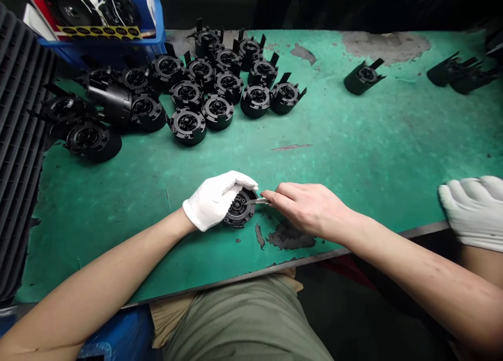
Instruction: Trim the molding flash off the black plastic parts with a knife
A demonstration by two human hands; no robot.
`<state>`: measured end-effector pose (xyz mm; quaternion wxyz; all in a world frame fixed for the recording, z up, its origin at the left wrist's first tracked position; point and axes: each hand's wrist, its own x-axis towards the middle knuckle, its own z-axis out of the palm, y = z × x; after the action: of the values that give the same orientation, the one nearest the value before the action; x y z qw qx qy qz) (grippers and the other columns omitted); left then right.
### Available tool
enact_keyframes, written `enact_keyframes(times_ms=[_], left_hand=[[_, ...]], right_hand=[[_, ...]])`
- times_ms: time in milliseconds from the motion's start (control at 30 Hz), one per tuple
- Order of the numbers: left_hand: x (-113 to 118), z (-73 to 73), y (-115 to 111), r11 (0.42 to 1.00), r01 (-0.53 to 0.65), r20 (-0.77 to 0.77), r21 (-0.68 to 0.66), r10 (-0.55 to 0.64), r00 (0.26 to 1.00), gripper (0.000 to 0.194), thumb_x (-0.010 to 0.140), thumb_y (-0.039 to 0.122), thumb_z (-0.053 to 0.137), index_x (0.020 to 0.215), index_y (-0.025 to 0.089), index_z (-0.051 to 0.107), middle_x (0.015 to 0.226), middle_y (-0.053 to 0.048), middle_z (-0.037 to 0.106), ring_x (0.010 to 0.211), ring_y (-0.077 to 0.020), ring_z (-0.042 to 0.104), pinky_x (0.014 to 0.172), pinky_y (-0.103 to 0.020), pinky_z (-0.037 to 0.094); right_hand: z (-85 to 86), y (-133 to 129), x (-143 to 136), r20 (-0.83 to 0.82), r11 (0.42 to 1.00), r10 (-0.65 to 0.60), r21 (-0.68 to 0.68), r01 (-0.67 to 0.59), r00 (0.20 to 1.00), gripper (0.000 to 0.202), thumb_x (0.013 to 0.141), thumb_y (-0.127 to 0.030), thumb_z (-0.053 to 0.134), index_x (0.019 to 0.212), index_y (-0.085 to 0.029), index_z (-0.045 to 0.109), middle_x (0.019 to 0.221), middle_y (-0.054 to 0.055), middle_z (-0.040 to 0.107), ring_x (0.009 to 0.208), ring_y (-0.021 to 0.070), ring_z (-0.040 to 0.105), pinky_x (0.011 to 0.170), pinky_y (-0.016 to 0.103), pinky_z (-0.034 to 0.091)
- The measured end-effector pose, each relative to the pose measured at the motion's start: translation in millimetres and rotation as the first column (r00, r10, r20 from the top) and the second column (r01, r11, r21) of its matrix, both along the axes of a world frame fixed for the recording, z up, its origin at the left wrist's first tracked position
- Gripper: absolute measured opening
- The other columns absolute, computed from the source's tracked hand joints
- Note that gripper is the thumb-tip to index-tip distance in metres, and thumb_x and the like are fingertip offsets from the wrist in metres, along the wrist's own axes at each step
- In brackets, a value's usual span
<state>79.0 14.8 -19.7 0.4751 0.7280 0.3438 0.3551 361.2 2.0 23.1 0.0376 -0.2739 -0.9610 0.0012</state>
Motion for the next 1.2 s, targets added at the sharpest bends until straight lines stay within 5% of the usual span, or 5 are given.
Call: enact_keyframes(times_ms=[233, 833, 1033, 1200], left_hand=[[-0.1, 0.6, -1.1, 1.0, -0.007, -0.005, -0.01, 0.007, 1.0, 0.027, 0.111, 0.021, 0.046, 0.119, 0.019, 0.072, 0.118, -0.005, 0.081, 0.112, -0.017, 0.077, 0.109, -0.032, 0.06], [-0.1, 1.3, -1.3, 1.0, -0.007, -0.013, -0.015, 0.007, 1.0, 0.026, 0.111, 0.023, 0.047, 0.119, 0.019, 0.072, 0.118, -0.006, 0.081, 0.112, -0.0178, 0.077, 0.109, -0.033, 0.06], [0.4, 1.9, -1.1, 1.0, -0.006, -0.005, -0.005, 0.006, 1.0, 0.026, 0.111, 0.022, 0.047, 0.118, 0.019, 0.071, 0.118, -0.005, 0.081, 0.112, -0.0165, 0.077, 0.109, -0.031, 0.06], [0.7, 1.9, -1.0, 1.0, -0.012, -0.018, 0.001, 0.012, 1.0, 0.026, 0.111, 0.022, 0.047, 0.118, 0.02, 0.072, 0.118, -0.006, 0.081, 0.112, -0.0178, 0.077, 0.109, -0.033, 0.06]], right_hand=[[-4.4, 4.9, 1.5, -0.051, 0.999, -0.015, -0.048, 0.013, 0.999, 0.023, 0.114, -0.028, 0.046, 0.122, -0.018, 0.065, 0.084, -0.001, 0.059, 0.07, 0.0141, 0.051, 0.058, 0.03, 0.03], [-7.9, 11.2, -0.3, -0.099, 0.998, -0.006, -0.062, 0.0, 0.995, 0.029, 0.116, -0.031, 0.043, 0.12, -0.017, 0.068, 0.084, 0.0, 0.062, 0.069, 0.0128, 0.053, 0.059, 0.029, 0.032], [-3.8, 11.3, 0.2, -0.078, 0.999, 0.028, -0.015, -0.029, 0.997, 0.027, 0.115, -0.028, 0.044, 0.121, -0.017, 0.068, 0.083, 0.0, 0.061, 0.07, 0.0138, 0.052, 0.059, 0.03, 0.033], [6.5, 2.3, -1.9, 0.02, 0.999, 0.021, 0.027, -0.022, 1.0, 0.026, 0.105, -0.01, 0.049, 0.126, -0.012, 0.065, 0.083, 0.001, 0.06, 0.071, 0.0155, 0.052, 0.061, 0.031, 0.034]])
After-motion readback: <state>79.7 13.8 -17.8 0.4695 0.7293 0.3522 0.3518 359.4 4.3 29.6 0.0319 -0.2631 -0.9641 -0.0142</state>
